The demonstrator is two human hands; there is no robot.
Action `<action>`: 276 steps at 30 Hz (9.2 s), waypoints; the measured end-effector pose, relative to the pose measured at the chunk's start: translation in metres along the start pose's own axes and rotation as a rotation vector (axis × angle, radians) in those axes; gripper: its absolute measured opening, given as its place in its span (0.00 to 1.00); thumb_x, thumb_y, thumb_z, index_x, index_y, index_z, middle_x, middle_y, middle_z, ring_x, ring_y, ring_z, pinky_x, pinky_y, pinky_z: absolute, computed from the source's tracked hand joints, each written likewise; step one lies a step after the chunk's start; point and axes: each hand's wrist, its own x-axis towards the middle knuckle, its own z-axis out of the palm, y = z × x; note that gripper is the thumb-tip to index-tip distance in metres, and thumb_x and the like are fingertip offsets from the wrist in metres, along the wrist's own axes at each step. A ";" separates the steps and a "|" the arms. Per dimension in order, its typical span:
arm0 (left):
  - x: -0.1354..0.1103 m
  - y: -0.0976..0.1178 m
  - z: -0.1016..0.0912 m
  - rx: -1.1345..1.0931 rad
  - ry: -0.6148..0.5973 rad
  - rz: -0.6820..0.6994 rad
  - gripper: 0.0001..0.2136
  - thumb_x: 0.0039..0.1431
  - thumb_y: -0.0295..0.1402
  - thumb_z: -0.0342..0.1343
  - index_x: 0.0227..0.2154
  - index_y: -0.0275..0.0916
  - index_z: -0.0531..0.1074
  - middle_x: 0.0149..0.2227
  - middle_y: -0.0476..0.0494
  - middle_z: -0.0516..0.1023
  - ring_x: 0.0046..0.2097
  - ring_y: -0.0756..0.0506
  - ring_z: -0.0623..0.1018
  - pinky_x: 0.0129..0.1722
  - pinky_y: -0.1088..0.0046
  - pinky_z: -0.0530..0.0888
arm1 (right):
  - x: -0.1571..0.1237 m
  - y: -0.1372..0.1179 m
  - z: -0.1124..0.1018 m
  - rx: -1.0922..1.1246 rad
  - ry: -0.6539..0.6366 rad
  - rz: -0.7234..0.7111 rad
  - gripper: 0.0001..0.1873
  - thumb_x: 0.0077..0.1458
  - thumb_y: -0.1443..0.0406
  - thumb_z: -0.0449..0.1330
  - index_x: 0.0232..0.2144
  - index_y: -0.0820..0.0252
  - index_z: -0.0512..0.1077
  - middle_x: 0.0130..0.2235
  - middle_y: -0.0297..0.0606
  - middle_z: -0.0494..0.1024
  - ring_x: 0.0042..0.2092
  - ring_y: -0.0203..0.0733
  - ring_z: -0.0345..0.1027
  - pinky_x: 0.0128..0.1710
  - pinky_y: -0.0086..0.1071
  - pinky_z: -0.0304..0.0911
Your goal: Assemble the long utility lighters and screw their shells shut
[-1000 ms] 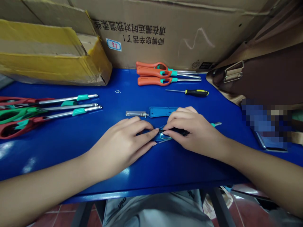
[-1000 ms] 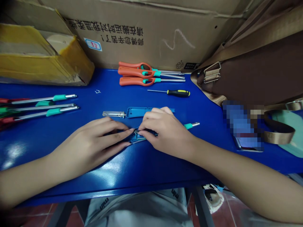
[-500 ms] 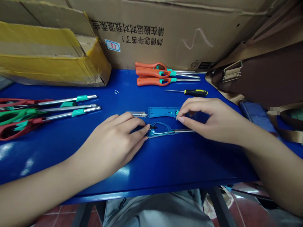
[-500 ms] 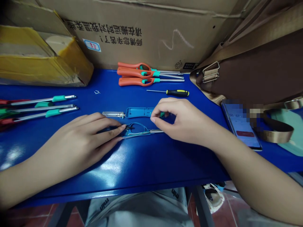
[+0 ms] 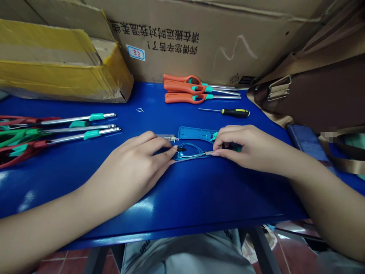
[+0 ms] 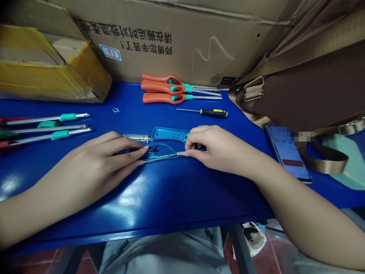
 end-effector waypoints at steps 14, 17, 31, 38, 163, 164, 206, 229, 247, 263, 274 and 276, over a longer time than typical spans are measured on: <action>-0.001 -0.002 0.007 -0.076 0.025 0.051 0.15 0.73 0.33 0.53 0.51 0.31 0.81 0.44 0.35 0.81 0.46 0.37 0.79 0.44 0.55 0.81 | -0.002 0.000 0.000 -0.062 0.049 -0.073 0.08 0.61 0.68 0.66 0.29 0.61 0.77 0.31 0.36 0.78 0.36 0.40 0.71 0.36 0.32 0.61; -0.001 -0.002 0.007 -0.084 0.023 0.051 0.15 0.73 0.33 0.53 0.52 0.31 0.80 0.44 0.36 0.81 0.47 0.36 0.79 0.44 0.54 0.81 | -0.003 0.000 0.000 -0.079 0.054 -0.103 0.07 0.61 0.69 0.66 0.29 0.61 0.77 0.32 0.37 0.79 0.36 0.41 0.71 0.37 0.33 0.61; -0.001 0.001 0.005 -0.075 0.032 0.033 0.14 0.72 0.34 0.54 0.51 0.33 0.81 0.44 0.37 0.81 0.44 0.38 0.79 0.42 0.56 0.81 | -0.003 -0.006 0.004 0.016 0.112 0.004 0.04 0.60 0.66 0.69 0.33 0.61 0.79 0.33 0.33 0.77 0.30 0.33 0.65 0.30 0.29 0.59; -0.005 0.005 0.008 -0.087 0.034 0.034 0.14 0.73 0.34 0.54 0.50 0.35 0.81 0.43 0.37 0.81 0.45 0.38 0.79 0.43 0.57 0.80 | 0.002 -0.009 0.009 0.091 0.097 0.091 0.09 0.60 0.66 0.69 0.27 0.60 0.78 0.28 0.32 0.75 0.29 0.33 0.65 0.28 0.29 0.58; -0.010 0.017 0.010 -0.086 -0.127 0.052 0.22 0.71 0.25 0.46 0.64 0.39 0.72 0.51 0.33 0.75 0.49 0.35 0.77 0.45 0.57 0.81 | 0.009 -0.030 0.037 0.125 0.185 0.215 0.06 0.59 0.70 0.65 0.28 0.59 0.76 0.23 0.26 0.72 0.25 0.30 0.63 0.27 0.28 0.55; -0.010 0.017 0.010 -0.090 -0.136 0.044 0.22 0.71 0.25 0.46 0.63 0.39 0.72 0.51 0.33 0.75 0.49 0.35 0.77 0.44 0.57 0.81 | 0.009 -0.030 0.037 0.140 0.183 0.223 0.05 0.58 0.70 0.64 0.30 0.58 0.76 0.23 0.25 0.72 0.25 0.29 0.63 0.26 0.27 0.55; -0.009 0.014 0.007 -0.176 -0.020 0.060 0.19 0.66 0.21 0.52 0.58 0.35 0.76 0.54 0.32 0.80 0.52 0.35 0.78 0.49 0.53 0.83 | 0.001 -0.028 0.028 0.045 0.097 -0.058 0.07 0.64 0.72 0.61 0.38 0.60 0.79 0.38 0.36 0.79 0.33 0.33 0.69 0.33 0.29 0.62; -0.011 0.014 0.008 -0.192 -0.013 0.064 0.17 0.66 0.21 0.54 0.55 0.33 0.76 0.55 0.32 0.79 0.54 0.34 0.77 0.51 0.52 0.83 | 0.001 -0.026 0.029 0.036 0.131 -0.059 0.05 0.63 0.72 0.63 0.37 0.60 0.79 0.39 0.35 0.79 0.32 0.32 0.68 0.33 0.30 0.61; -0.007 0.012 0.012 -0.258 0.000 0.029 0.14 0.69 0.23 0.54 0.53 0.35 0.76 0.53 0.35 0.78 0.52 0.37 0.77 0.51 0.57 0.80 | 0.000 -0.024 0.032 0.007 0.107 -0.055 0.04 0.65 0.70 0.63 0.39 0.61 0.79 0.39 0.35 0.78 0.34 0.33 0.68 0.32 0.29 0.60; -0.007 0.013 0.011 -0.227 0.018 0.054 0.13 0.69 0.23 0.55 0.54 0.32 0.75 0.53 0.36 0.79 0.53 0.38 0.77 0.54 0.59 0.79 | -0.001 -0.024 0.029 0.006 0.102 -0.039 0.04 0.64 0.70 0.63 0.40 0.61 0.79 0.40 0.35 0.78 0.32 0.32 0.66 0.33 0.29 0.60; -0.004 0.009 0.014 -0.276 0.042 -0.019 0.11 0.73 0.27 0.52 0.54 0.35 0.72 0.47 0.40 0.82 0.50 0.41 0.80 0.47 0.66 0.80 | 0.000 -0.025 0.025 0.043 0.112 -0.038 0.06 0.63 0.70 0.64 0.38 0.60 0.82 0.38 0.36 0.81 0.33 0.33 0.70 0.32 0.29 0.62; -0.003 0.008 0.015 -0.279 0.043 -0.026 0.11 0.73 0.28 0.52 0.54 0.36 0.72 0.47 0.41 0.82 0.50 0.41 0.80 0.47 0.65 0.80 | 0.001 -0.024 0.024 0.101 0.176 -0.046 0.06 0.63 0.70 0.63 0.35 0.61 0.81 0.35 0.35 0.79 0.31 0.31 0.68 0.30 0.28 0.61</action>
